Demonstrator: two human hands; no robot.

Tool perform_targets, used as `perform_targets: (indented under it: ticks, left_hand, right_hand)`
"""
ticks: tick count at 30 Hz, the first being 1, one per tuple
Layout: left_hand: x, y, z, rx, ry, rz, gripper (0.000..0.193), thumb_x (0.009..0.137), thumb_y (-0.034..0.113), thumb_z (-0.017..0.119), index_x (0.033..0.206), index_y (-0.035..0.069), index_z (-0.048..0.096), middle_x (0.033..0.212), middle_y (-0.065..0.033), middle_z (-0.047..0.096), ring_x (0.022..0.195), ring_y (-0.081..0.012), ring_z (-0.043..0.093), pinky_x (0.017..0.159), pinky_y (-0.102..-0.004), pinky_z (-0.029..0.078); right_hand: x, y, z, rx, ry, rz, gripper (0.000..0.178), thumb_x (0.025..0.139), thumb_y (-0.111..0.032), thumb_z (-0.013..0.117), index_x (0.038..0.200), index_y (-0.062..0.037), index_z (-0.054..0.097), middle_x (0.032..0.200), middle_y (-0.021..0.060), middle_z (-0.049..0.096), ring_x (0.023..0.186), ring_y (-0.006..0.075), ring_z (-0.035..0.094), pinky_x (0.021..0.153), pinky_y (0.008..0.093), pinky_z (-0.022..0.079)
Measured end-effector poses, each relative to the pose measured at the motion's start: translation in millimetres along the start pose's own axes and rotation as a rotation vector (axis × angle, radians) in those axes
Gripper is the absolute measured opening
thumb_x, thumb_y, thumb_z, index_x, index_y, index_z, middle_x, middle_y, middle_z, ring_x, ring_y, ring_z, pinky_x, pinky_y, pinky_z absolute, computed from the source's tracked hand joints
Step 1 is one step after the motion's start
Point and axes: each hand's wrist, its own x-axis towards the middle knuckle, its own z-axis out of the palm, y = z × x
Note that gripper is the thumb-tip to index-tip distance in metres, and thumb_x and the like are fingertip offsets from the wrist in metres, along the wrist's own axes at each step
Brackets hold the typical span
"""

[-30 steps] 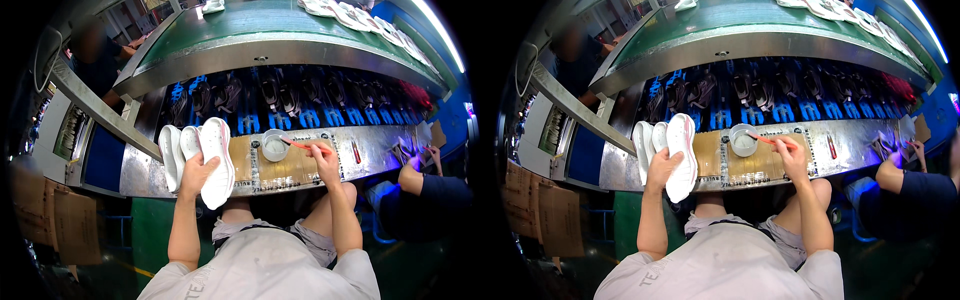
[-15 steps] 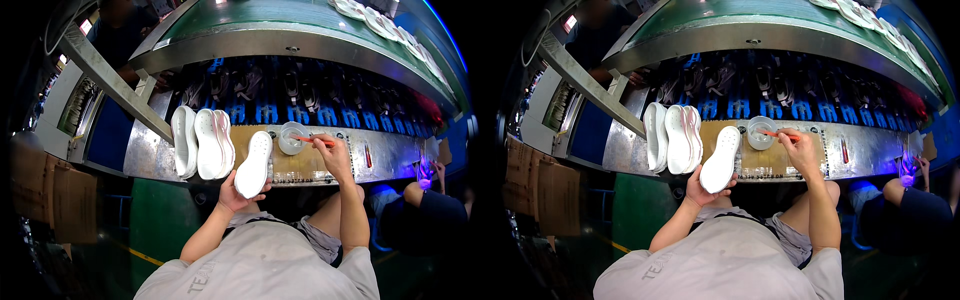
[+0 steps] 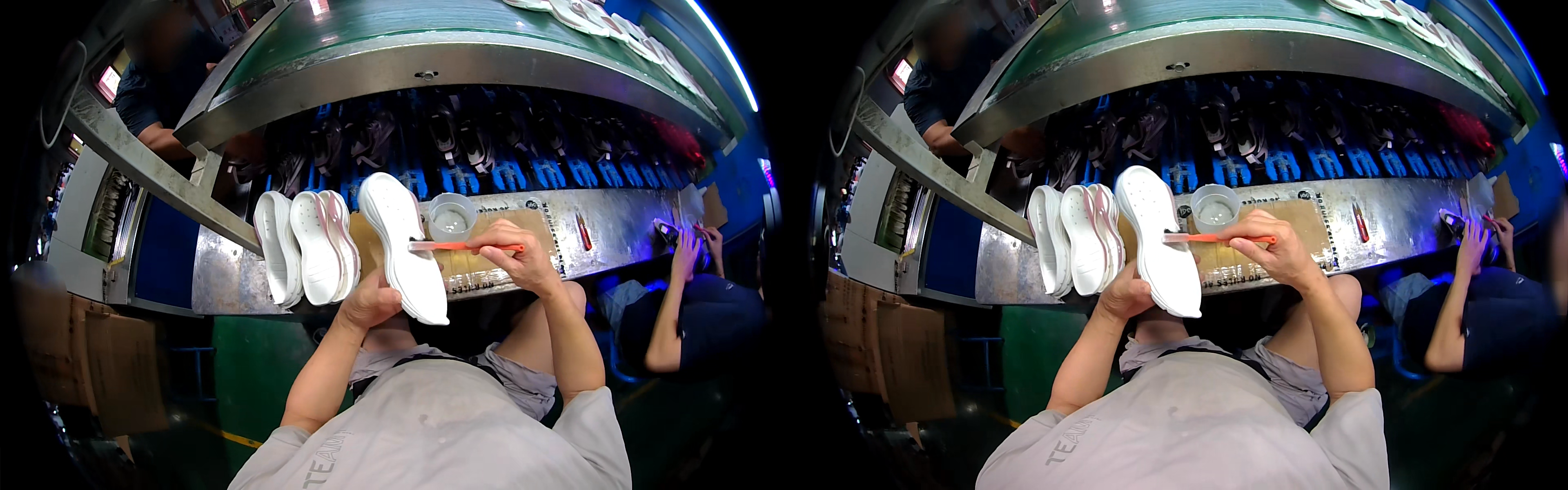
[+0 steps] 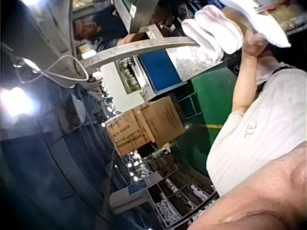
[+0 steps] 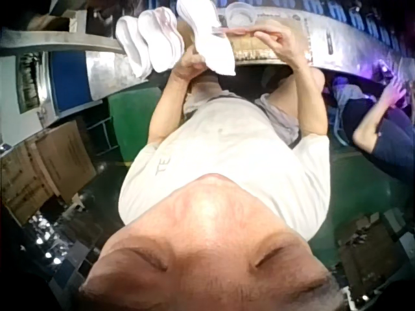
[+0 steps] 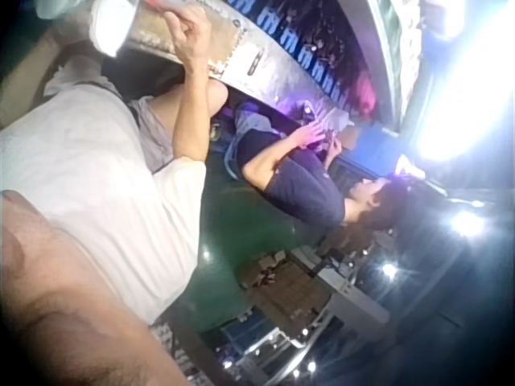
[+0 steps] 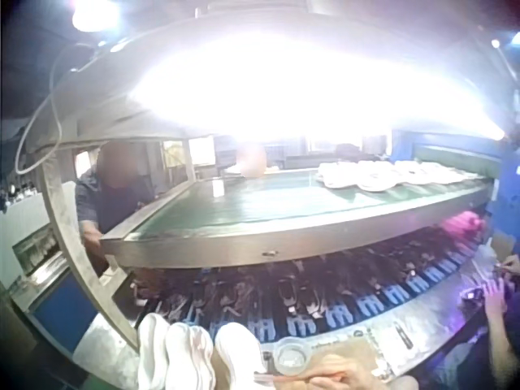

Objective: The person dips a brush into a container of adhesive, applies it across shoe soles by hand, and places the soles onto an upper conveyor.

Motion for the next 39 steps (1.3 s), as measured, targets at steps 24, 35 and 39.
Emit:
perform_targets:
  ticks: [24,35,39]
  left_hand:
    - [20.5,28.5,5.7,0.492,0.430,0.343,0.028,0.106,0.032,0.054,0.120,0.009,0.062,0.106,-0.0043,0.068,0.099,-0.0148,0.066,0.088,-0.0289,0.055]
    - [29.1,6.8,-51.7,1.475,0.412,0.728,0.071,0.083,0.013,0.074,0.144,0.004,0.040,0.139,-0.0162,0.046,0.131,-0.0337,0.047,0.113,-0.0422,0.037]
    - [19.1,10.2,-41.2,1.668,0.458,0.929,0.069,0.086,0.003,0.070,0.147,-0.003,0.039,0.152,-0.0265,0.040,0.130,-0.0444,0.054,0.106,-0.0465,0.049]
  right_hand:
    - [-40.7,-58.9,46.9,0.461,0.169,0.225,0.023,0.103,-0.014,0.060,0.105,0.0029,0.077,0.089,0.0092,0.071,0.080,0.0126,0.065,0.074,0.0270,0.050]
    - [-33.4,-98.7,59.6,0.712,0.246,0.287,0.030,0.107,-0.018,0.057,0.104,0.0050,0.076,0.079,0.0076,0.072,0.074,0.0122,0.066,0.075,0.0274,0.053]
    - [-18.2,-96.3,62.5,0.774,0.418,0.227,0.038,0.110,-0.025,0.054,0.107,0.0083,0.073,0.077,0.0080,0.071,0.072,0.0124,0.066,0.073,0.0262,0.053]
